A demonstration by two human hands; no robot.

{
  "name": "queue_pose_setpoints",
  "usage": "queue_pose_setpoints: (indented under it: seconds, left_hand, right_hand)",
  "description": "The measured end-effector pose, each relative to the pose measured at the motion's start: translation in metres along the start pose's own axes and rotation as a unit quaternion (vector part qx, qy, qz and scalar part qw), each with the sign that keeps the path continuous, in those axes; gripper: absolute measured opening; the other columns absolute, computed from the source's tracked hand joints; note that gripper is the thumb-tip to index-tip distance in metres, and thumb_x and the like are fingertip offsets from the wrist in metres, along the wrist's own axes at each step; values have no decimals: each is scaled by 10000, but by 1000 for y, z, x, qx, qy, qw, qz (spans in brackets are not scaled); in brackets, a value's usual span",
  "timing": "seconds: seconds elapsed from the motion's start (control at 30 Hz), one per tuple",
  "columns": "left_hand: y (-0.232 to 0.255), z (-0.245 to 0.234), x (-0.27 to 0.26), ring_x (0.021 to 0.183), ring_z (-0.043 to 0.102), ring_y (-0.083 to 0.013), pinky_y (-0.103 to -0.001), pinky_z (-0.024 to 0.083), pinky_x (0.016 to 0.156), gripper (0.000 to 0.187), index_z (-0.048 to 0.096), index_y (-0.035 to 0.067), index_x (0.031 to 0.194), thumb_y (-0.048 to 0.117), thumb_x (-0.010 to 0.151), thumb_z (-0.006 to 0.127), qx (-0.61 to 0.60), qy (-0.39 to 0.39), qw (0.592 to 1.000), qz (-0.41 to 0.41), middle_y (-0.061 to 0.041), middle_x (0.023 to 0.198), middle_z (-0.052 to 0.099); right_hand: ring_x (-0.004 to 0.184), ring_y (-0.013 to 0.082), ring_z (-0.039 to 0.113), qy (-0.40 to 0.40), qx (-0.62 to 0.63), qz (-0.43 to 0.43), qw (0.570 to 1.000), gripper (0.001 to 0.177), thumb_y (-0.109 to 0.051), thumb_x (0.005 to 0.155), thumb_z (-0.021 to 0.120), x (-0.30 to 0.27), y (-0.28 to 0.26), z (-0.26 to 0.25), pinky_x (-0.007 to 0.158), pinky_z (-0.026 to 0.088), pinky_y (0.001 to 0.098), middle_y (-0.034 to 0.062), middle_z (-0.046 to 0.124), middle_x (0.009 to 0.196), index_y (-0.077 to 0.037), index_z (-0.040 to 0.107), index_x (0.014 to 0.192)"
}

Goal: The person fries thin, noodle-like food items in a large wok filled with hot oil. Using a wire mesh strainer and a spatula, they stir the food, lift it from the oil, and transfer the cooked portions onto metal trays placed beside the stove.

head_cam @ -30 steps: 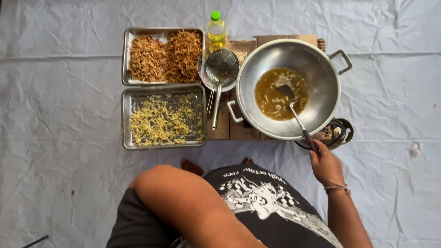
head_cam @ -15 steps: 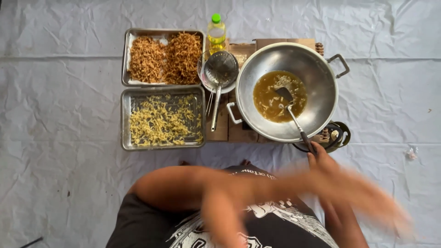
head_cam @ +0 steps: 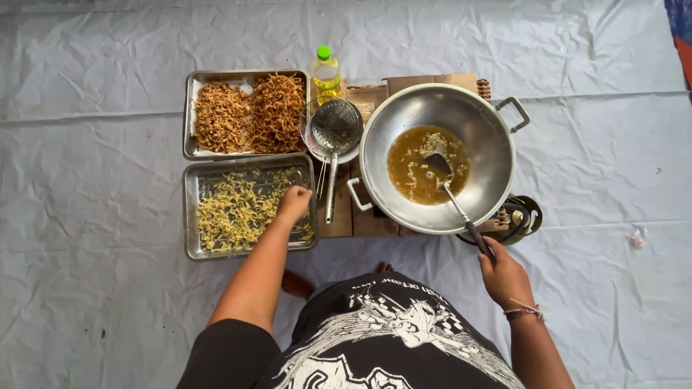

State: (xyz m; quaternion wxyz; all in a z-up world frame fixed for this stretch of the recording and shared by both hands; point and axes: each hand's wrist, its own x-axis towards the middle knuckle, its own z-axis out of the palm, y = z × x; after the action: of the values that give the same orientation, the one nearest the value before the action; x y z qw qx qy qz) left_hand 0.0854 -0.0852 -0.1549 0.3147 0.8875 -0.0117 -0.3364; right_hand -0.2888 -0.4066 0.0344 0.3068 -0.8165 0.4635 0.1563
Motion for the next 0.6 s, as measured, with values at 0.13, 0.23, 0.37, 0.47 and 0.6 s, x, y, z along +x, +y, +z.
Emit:
queue_pose_setpoints:
  seconds: [0.13, 0.23, 0.37, 0.47, 0.6]
  left_hand:
    - [-30, 24, 26, 1078, 710, -284, -435, 564, 892, 416, 749, 180, 1183, 488, 915, 668, -5, -13, 1000, 3, -61, 1117, 751]
    - [-35, 40, 43, 815, 770, -211, -362, 621, 681, 475, 724, 149, 1202, 495, 879, 677, -57, -18, 998, -21, -42, 988, 775]
    - [-26, 58, 60, 780, 763, -308, -427, 633, 583, 437, 663, 56, 1241, 344, 917, 606, -185, -16, 980, -65, -186, 985, 752]
    - [-7, 54, 57, 682, 752, -267, -393, 617, 536, 389, 676, 92, 1187, 332, 897, 579, -229, -15, 970, -84, -144, 888, 755]
    - [4, 50, 58, 657, 723, -246, -337, 554, 495, 466, 636, 147, 1232, 466, 893, 618, -256, -33, 962, -85, -146, 860, 728]
  right_hand:
    - [1247, 443, 618, -3, -6, 6, 1000, 493, -314, 1021, 531, 0, 2, 2, 1070, 481, 532, 239, 692, 1312, -261, 519, 1511]
    - [1248, 438, 621, -3, 2, 15, 1000, 497, -303, 1027, 531, -2, 0, 4, 1063, 483, 530, 239, 691, 1314, -254, 510, 1521]
    - [1266, 446, 606, -8, 2, 20, 1000, 504, -313, 1027, 525, -4, 1, 5, 1081, 472, 531, 250, 672, 1343, -257, 500, 1527]
    - [1274, 449, 599, -8, 7, 26, 1000, 502, -305, 1030, 519, -9, -4, 4, 1090, 467, 532, 254, 661, 1359, -250, 499, 1528]
    - [1276, 451, 598, -7, 12, 30, 999, 498, -301, 1031, 518, -14, -9, 4, 1090, 468, 537, 259, 657, 1362, -243, 500, 1526]
